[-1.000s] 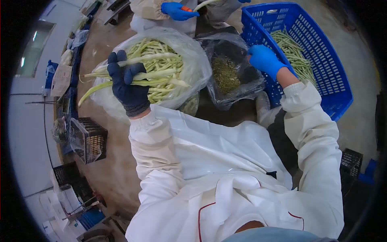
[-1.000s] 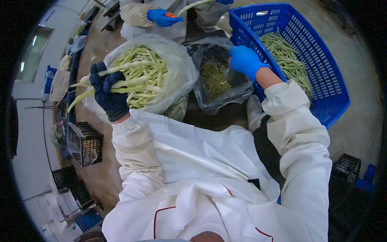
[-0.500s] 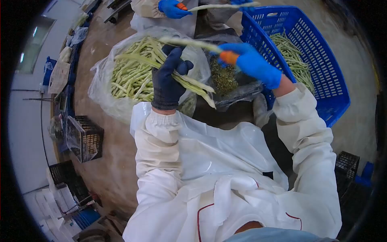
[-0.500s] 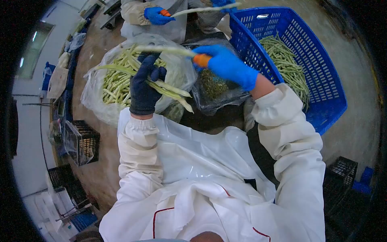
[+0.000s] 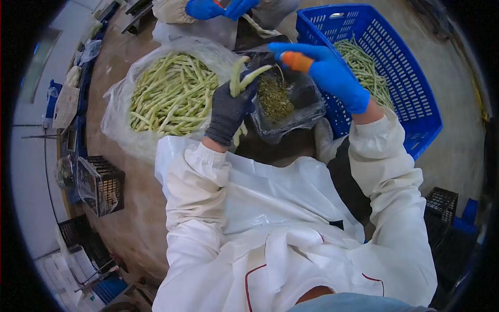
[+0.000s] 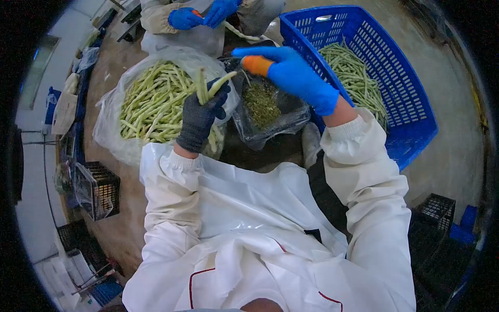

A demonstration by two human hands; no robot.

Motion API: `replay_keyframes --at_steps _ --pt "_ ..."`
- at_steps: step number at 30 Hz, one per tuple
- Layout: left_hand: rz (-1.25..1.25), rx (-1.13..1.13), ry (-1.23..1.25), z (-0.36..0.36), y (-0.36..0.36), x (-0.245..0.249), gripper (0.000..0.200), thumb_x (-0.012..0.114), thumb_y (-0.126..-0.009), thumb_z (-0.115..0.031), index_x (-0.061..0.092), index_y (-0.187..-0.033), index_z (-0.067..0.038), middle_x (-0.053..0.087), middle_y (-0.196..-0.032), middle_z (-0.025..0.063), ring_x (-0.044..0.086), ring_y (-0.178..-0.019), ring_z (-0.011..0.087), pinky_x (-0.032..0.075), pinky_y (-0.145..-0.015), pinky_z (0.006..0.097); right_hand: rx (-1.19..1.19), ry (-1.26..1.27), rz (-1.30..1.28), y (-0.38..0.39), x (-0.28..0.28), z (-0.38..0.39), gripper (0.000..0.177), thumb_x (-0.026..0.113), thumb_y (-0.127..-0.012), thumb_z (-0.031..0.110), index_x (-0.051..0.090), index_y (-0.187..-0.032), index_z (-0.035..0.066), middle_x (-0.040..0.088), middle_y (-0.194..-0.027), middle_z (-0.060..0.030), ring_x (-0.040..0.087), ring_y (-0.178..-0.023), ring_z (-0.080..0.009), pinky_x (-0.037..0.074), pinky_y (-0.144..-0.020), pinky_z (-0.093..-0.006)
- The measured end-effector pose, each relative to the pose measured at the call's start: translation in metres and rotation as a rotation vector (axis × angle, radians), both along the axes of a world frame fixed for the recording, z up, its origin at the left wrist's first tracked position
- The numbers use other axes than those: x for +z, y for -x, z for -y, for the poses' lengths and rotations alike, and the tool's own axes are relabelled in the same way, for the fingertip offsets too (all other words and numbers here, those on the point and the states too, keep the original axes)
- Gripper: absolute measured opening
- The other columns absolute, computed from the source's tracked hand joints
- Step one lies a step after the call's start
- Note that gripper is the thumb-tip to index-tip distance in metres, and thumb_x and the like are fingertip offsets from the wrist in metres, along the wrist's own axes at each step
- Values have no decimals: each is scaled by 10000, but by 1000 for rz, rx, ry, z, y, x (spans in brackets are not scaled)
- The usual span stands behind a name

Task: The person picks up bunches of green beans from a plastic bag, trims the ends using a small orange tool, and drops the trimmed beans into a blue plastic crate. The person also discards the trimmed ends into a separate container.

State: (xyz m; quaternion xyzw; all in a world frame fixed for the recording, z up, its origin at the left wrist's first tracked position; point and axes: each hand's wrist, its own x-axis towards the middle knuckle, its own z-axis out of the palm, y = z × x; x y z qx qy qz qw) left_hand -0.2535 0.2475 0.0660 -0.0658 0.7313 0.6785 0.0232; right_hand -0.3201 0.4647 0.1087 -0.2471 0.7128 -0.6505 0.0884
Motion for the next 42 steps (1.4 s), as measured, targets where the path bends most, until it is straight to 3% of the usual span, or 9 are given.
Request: replay_keyframes --at_steps 8,11,15,17,23,32,38,41,42 --pt "-142 -124 88 1 -1 -9 290 656 -844 -86 636 -1128 -31 666 -841 57 610 -670 110 493 -622 264 -1 -728 -746 6 -18 0 176 603 -779 168 708 -904 102 653 -829 -123 613 -779 -345 490 -707 -406" --pt "-142 -185 39 3 -1 -13 303 661 -842 -78 627 -1140 -32 676 -934 86 640 -802 149 508 -728 280 -50 -854 -876 1 -5 7 153 634 -725 100 663 -857 30 645 -865 -147 605 -753 -303 470 -679 -337" --pt "-395 -102 526 -6 -4 -5 157 677 -836 -55 616 -975 -15 630 -896 25 574 -802 98 469 -728 256 -31 -263 -326 0 -13 14 209 576 -783 197 692 -837 32 668 -777 -112 615 -691 -243 480 -638 -340" --pt "-330 -99 250 -6 -4 -8 186 653 -851 -56 621 -1032 -23 632 -907 28 573 -792 103 468 -725 256 174 312 62 8 -23 16 250 558 -802 207 686 -803 -7 662 -740 -98 603 -671 -192 475 -625 -315" --pt "-407 101 -24 22 0 19 288 572 -910 -120 616 -1183 -39 630 -948 9 573 -788 109 463 -720 243 390 -206 178 15 -52 13 306 547 -807 236 691 -849 -31 674 -762 -144 618 -669 -217 493 -631 -346" --pt "-563 504 -315 123 2 43 361 516 -954 -196 538 -1286 -57 569 -879 -6 550 -779 100 484 -702 248 41 -1378 -158 33 -80 -10 317 604 -769 288 688 -951 42 664 -1004 -216 644 -936 -373 513 -824 -463" --pt "-654 498 -95 151 -5 40 425 528 -954 -179 454 -1355 -57 574 -928 19 567 -812 122 494 -726 265 -56 -1499 -200 45 -102 -14 282 579 -791 228 669 -1007 70 663 -1026 -197 634 -972 -367 515 -827 -450" --pt "-597 305 -524 150 -2 35 416 507 -963 -158 442 -1363 -61 573 -953 28 576 -858 123 513 -755 271 -100 -1402 -316 50 -101 -5 311 577 -792 218 675 -1053 80 656 -1045 -206 628 -992 -356 512 -842 -435" --pt "-582 348 -460 142 0 37 397 513 -960 -200 476 -1329 -60 575 -974 22 566 -858 119 494 -770 266 -52 -1102 -305 49 -95 3 331 581 -794 205 673 -1090 90 667 -1042 -190 643 -974 -326 511 -846 -417"
